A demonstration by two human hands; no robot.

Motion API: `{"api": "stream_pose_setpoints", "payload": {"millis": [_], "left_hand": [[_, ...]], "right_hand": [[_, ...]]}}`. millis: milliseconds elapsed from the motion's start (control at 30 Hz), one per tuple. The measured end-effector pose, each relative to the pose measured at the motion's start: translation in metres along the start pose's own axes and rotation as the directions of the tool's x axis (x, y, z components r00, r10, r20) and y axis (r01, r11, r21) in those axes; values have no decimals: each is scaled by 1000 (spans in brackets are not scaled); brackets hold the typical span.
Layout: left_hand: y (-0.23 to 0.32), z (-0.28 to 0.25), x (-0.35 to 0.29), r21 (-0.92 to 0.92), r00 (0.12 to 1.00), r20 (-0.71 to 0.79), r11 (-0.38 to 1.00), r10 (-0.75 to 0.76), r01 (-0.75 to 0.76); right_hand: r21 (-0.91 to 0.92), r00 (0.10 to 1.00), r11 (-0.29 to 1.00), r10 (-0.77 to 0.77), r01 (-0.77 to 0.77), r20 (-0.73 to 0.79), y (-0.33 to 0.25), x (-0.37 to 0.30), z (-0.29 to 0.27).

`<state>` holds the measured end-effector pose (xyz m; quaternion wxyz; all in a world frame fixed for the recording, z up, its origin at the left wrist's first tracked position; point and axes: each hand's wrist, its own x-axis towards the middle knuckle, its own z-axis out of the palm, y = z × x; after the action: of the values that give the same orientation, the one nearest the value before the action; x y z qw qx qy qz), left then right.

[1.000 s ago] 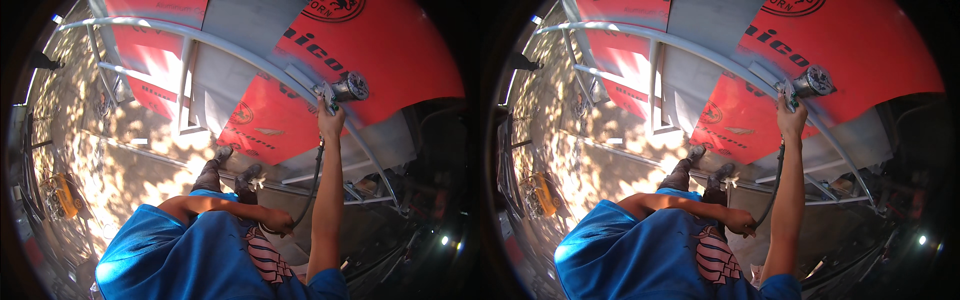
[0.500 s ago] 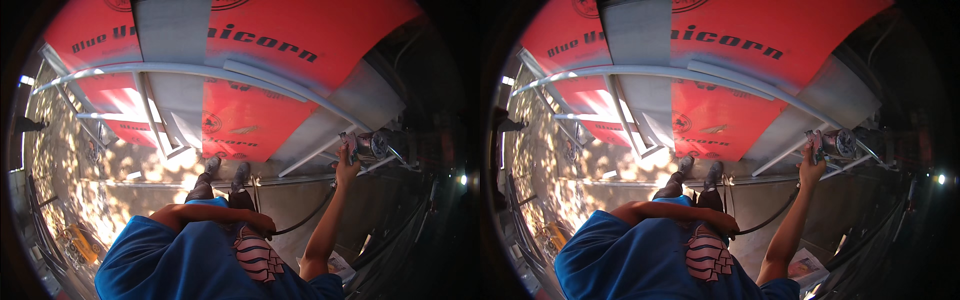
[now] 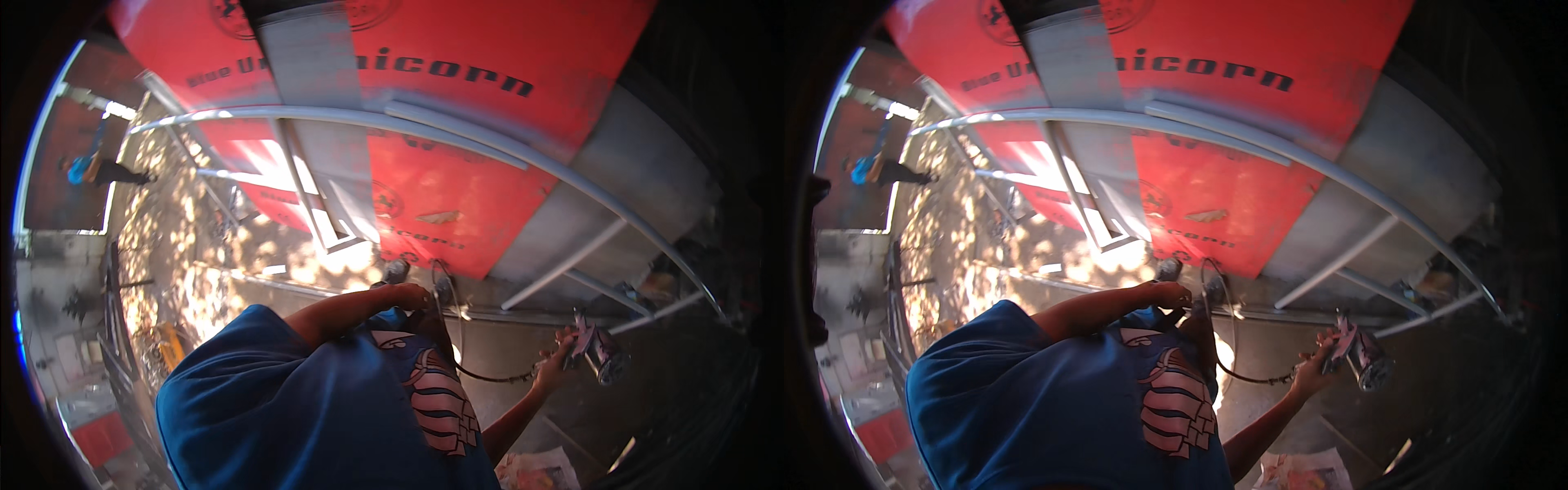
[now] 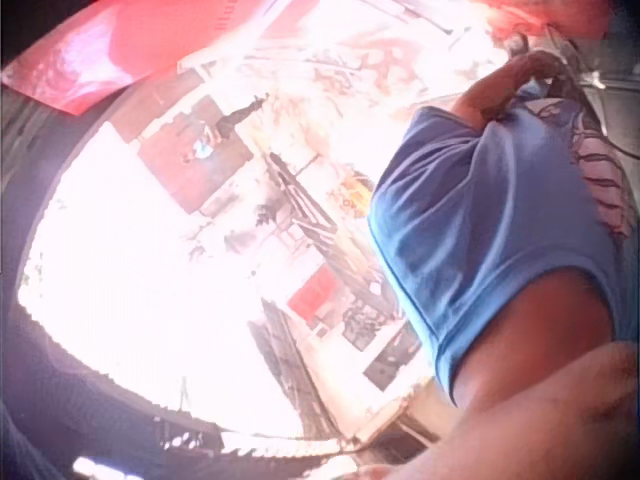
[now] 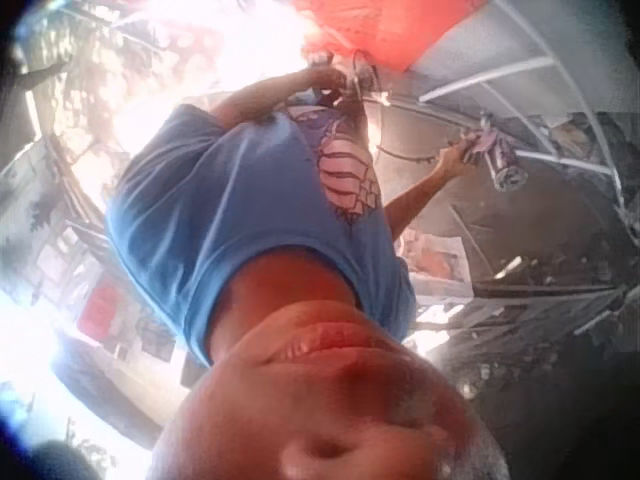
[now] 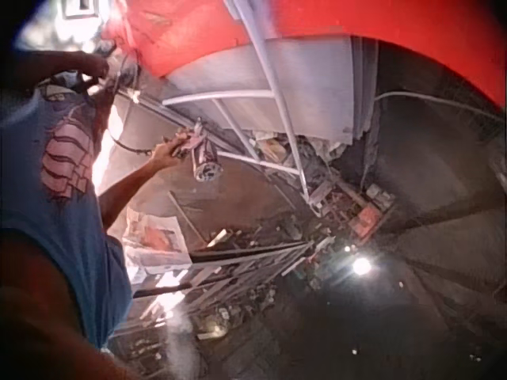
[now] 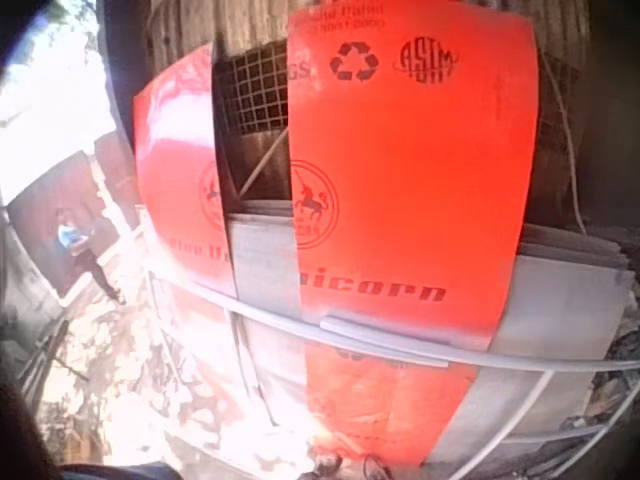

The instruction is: The person uses a spray gun to apply paint to a metal frame structure. They move around the frame to cover different sections and later spray a long metal bar resting on the ground.

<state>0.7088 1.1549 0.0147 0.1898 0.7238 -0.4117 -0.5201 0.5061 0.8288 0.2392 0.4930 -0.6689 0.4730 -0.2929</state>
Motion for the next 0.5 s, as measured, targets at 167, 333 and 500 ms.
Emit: {"api": "stream_pose_setpoints", "payload": {"millis": [167, 333, 500], "left_hand": [[-78, 11, -41, 44, 958, -23, 957, -286, 287], [-52, 29, -66, 158, 885, -68, 871, -461, 466], [-6, 32, -54, -175, 983, -161, 983, -90, 61]], "right_hand": [[96, 980, 992, 69, -88, 188, 27, -12, 31], [109, 896, 986, 69, -129, 438, 27, 0, 67], [189, 795, 981, -74, -52, 602, -6, 24, 94]]}}
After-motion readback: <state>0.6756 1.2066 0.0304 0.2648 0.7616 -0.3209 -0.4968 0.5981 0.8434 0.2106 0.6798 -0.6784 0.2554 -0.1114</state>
